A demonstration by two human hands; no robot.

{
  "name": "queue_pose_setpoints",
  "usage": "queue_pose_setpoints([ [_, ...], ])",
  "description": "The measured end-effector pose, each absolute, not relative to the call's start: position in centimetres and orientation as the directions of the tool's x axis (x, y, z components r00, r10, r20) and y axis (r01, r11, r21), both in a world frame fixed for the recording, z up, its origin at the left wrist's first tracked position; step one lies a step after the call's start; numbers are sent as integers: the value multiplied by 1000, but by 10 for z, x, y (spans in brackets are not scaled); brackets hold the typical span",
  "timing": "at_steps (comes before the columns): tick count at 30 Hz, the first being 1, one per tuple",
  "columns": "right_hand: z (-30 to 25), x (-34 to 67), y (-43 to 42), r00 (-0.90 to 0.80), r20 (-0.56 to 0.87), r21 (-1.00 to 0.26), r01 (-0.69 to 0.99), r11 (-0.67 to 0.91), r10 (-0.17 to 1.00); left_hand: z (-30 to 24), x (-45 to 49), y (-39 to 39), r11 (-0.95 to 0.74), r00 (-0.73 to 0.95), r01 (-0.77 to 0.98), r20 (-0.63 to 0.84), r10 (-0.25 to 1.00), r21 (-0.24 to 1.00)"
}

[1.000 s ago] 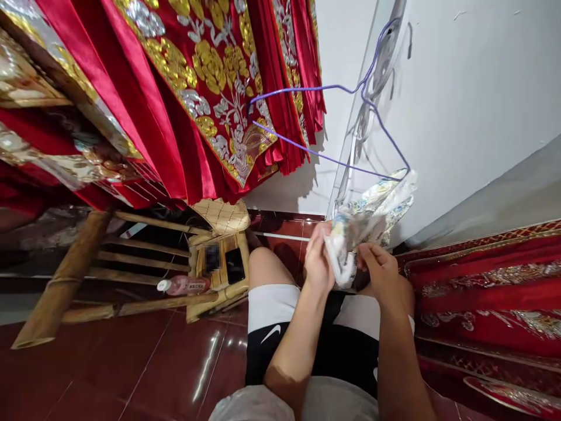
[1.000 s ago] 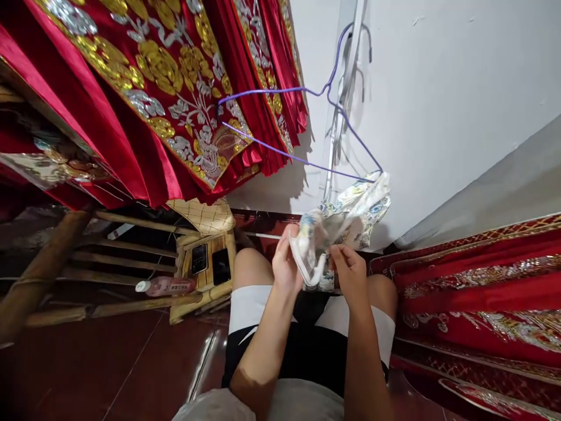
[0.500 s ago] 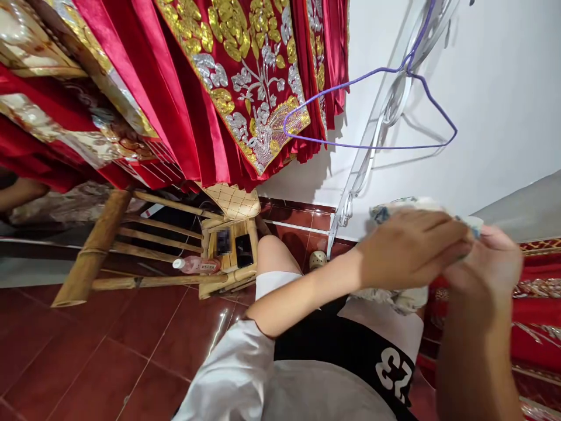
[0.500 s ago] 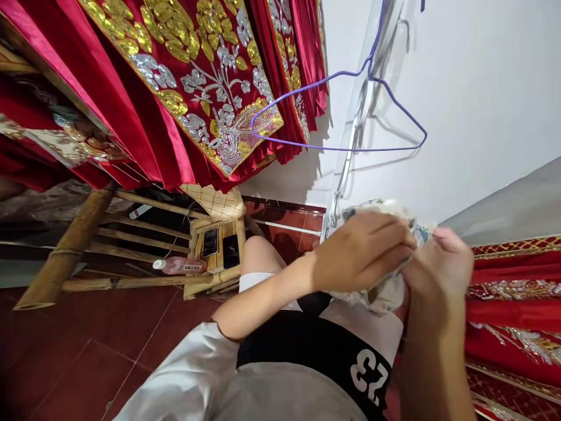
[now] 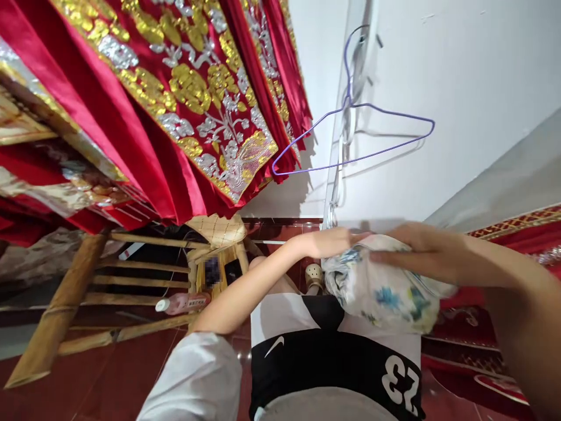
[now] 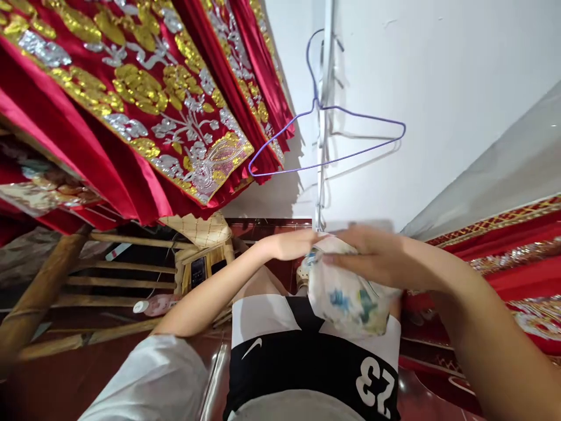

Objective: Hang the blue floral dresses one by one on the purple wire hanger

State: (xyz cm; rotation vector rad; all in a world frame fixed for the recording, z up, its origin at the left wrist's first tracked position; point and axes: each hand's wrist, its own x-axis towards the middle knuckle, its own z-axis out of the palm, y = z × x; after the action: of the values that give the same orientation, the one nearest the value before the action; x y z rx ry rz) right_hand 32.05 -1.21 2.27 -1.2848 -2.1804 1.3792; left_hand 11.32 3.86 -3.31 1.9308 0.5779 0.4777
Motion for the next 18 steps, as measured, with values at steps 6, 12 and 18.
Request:
queue_pose_setpoints([
  [6,21,341,41,-42,410,-696,631,342,911,-54,37,35,-427,652,562,-62,756,708],
  [12,-22,325,121,-39,522,-692,564,450,852,-33,6,41,-444,468,833,7,884,330],
  [18,-35,344,122,-161,446,-647,622,441,881,-42,-11,56,-423,443,887,-79,893,186],
])
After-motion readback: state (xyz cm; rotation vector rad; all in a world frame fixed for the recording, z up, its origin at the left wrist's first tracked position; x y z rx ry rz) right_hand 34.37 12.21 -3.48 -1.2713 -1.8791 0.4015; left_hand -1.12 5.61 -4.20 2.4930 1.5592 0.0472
